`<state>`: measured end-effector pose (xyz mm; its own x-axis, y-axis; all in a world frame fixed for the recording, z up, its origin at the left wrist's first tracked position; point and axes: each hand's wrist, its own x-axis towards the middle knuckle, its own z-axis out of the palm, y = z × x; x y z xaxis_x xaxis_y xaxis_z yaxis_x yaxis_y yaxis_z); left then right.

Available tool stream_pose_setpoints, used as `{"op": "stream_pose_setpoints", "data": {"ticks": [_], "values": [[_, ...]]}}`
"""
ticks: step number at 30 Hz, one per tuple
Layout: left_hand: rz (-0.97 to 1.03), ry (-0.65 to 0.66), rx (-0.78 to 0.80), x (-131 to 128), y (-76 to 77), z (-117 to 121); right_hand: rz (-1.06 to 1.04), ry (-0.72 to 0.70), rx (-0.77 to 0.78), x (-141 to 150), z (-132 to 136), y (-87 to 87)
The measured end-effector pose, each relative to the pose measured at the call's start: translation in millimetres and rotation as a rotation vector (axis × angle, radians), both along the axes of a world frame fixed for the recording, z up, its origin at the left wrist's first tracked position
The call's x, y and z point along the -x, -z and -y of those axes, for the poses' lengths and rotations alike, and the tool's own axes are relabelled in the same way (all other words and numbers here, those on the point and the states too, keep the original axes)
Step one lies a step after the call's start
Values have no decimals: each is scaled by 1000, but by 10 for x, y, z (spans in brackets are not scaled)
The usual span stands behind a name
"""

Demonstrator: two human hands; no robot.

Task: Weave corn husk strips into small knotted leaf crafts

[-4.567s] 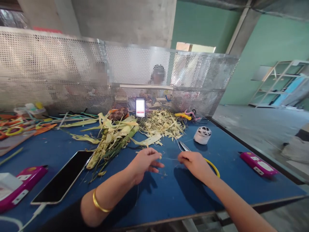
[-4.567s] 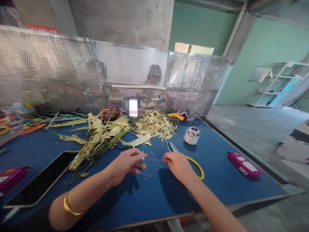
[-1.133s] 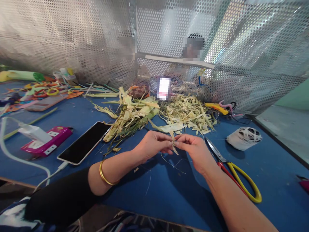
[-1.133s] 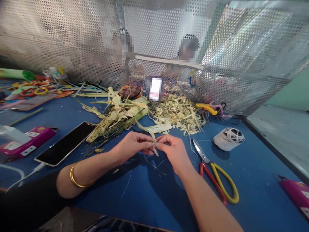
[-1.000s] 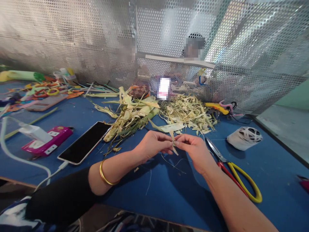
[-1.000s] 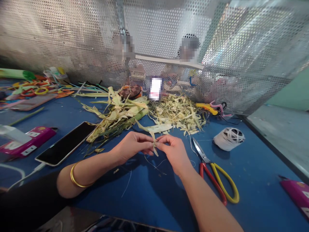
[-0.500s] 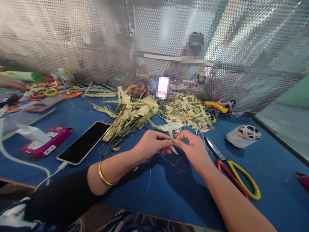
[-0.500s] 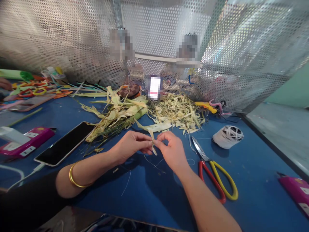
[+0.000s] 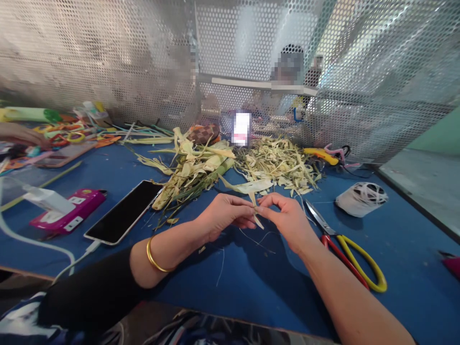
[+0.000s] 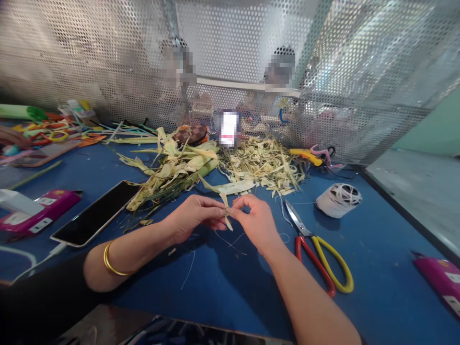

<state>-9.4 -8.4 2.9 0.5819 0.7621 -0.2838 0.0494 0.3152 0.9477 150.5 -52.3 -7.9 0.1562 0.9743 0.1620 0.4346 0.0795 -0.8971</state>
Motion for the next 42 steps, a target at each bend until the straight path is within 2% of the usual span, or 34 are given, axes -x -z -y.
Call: {"op": "stream_pose_setpoints", "data": {"ticks": [3, 6, 9, 11, 13, 18, 21, 25, 28, 32, 38, 42], "values": [[1, -24, 31, 1, -7, -12, 168, -7, -98, -57, 2, -40], [2, -73, 59, 7, -33, -26, 454, -27, -327, -142, 16, -112], [26, -109, 75, 14, -49, -39, 715, -170, -473, -169, 37, -166], [38, -115, 82, 14, -47, -42, 795, -285, -497, -138, 48, -171], [31, -110, 75, 8, -36, -39, 825, -312, -514, -88, 54, -154], [-22, -38, -13, 0, -37, -17, 722, -167, -495, -17, 67, -83], [-73, 35, -70, 21, -75, -15, 516, -113, -357, -7, 74, -59], [-114, 127, -69, 54, -102, -25, 225, -130, -153, 13, 82, -86], [-114, 172, -40, 61, -82, -24, 144, -131, -98, 24, 87, -129], [-90, 147, -4, 57, -56, -24, 208, -94, -134, 21, 94, -134], [3, 14, -78, 42, -48, -24, 239, 45, -299, 42, 98, -54], [195, 23, 44, 0, 17, 23, 238, 137, -374, 98, 101, 2]]}}
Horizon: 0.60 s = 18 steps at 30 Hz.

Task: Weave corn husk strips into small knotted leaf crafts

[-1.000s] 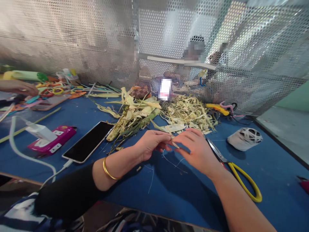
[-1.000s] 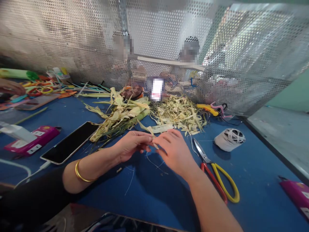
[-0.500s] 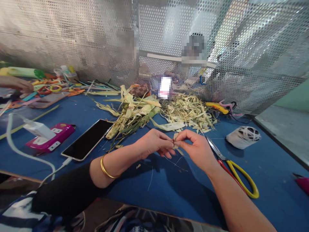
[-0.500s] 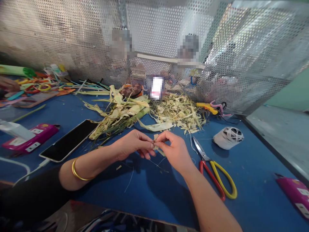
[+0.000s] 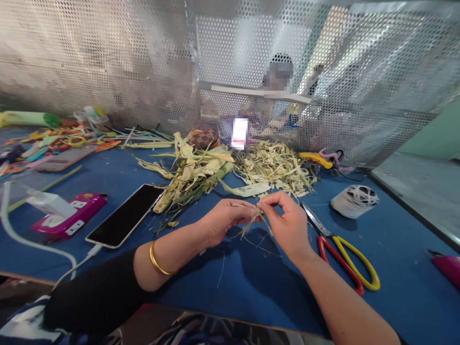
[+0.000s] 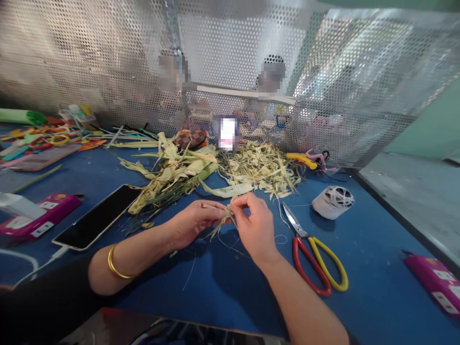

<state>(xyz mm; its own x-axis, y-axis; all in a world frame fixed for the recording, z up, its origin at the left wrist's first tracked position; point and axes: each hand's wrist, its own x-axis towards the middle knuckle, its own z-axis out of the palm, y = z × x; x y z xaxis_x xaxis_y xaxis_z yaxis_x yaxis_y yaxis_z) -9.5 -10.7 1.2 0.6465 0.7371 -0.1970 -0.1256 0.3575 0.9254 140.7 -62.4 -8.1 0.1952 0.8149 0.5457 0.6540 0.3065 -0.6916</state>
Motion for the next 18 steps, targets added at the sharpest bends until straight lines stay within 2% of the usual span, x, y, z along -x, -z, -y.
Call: {"op": "stream_pose_setpoints", "data": {"ticks": [6, 10, 13, 18], "values": [[108, -61, 140, -68, 77, 83, 112, 123, -132, 83, 17, 20], [153, -125, 215, -92, 79, 110, 163, 137, -192, 102, 11, 41], [168, -156, 237, -99, 73, 118, 176, 144, -223, 108, 3, 64], [166, -137, 211, -88, 56, 114, 157, 138, -275, 100, -13, 95]]}}
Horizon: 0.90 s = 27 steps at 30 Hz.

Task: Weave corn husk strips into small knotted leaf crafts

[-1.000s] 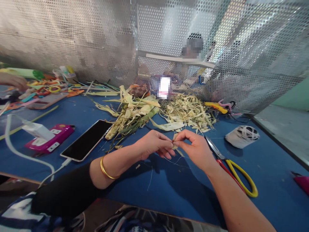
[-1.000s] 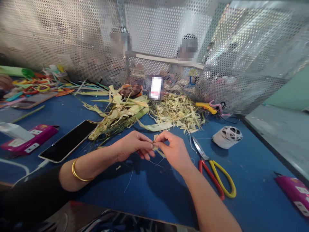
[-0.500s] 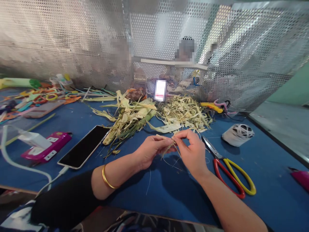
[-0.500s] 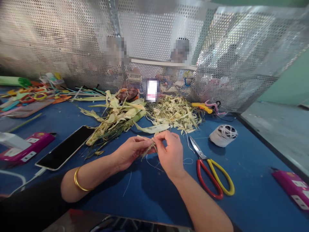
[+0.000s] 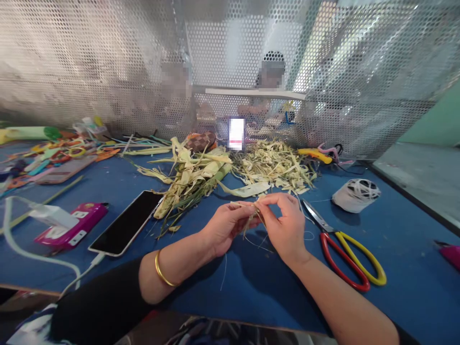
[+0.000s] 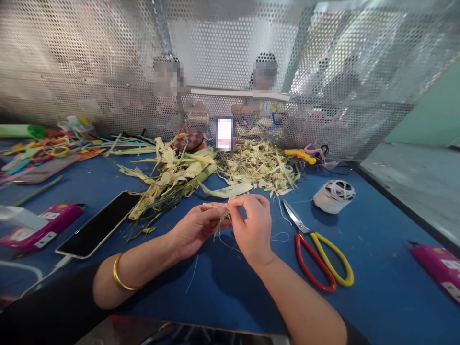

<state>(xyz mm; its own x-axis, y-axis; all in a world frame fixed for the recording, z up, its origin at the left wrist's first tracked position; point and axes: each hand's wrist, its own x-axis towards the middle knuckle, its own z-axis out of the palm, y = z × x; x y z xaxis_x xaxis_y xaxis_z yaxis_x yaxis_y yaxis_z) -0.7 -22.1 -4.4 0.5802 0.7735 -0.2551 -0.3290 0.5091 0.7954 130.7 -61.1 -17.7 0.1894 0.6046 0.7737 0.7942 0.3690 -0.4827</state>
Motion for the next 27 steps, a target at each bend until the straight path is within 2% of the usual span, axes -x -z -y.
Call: {"op": "stream_pose_setpoints", "data": {"ticks": [11, 15, 17, 19, 22, 27], "values": [[-54, -90, -8, -15, 6, -15, -96, -19, 132, 1, 15, -48], [-101, -91, -62, -20, 10, -20, -213, -37, 190, 7, 29, -51], [-135, -81, -114, -11, 2, -30, -204, -82, 200, -14, 26, -56], [-171, -71, -147, 7, -12, -47, -115, -161, 203, -60, 16, -77], [-216, -26, -149, 39, -37, -85, 130, -283, 177, -158, -11, -132], [-246, 44, -118, 77, -52, -144, 476, -345, 49, -264, -50, -197]]}}
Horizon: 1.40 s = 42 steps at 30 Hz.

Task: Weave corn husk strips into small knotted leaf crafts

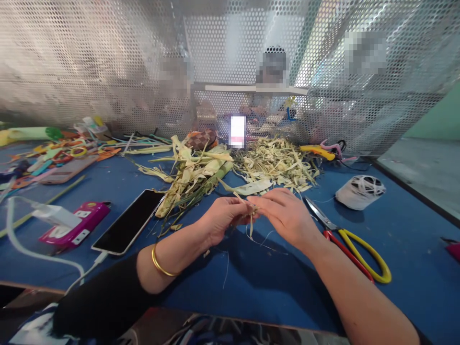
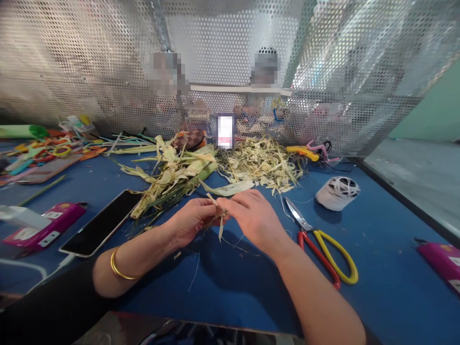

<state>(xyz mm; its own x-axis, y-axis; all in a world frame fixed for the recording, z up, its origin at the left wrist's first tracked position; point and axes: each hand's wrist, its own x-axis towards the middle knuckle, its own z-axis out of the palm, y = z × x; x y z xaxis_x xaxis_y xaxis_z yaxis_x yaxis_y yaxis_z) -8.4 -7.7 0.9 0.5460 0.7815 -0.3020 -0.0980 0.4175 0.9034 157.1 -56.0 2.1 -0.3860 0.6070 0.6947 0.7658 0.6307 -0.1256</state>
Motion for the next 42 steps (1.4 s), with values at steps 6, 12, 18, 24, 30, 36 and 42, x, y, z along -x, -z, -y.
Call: {"op": "stream_pose_setpoints", "data": {"ticks": [6, 12, 18, 24, 30, 36, 42], "values": [[-46, 106, 38, 40, 20, -63, 209, 3, -36, -40, 24, -32], [-94, 151, -93, 53, -35, -97, 275, 80, 15, -11, 36, -43], [-169, 131, -462, 33, -28, -69, -199, 175, 580, 43, 35, -33], [-377, 133, -875, 63, -58, -19, -754, 134, 1000, 48, -5, 51], [-296, 160, -637, 47, -50, -61, -600, 227, 909, 81, 29, -13], [-126, 72, -256, 13, -23, -58, -202, 114, 422, 57, 60, -34], [-81, 144, -32, 47, -2, -95, 56, 39, 125, -11, 24, -11]]}}
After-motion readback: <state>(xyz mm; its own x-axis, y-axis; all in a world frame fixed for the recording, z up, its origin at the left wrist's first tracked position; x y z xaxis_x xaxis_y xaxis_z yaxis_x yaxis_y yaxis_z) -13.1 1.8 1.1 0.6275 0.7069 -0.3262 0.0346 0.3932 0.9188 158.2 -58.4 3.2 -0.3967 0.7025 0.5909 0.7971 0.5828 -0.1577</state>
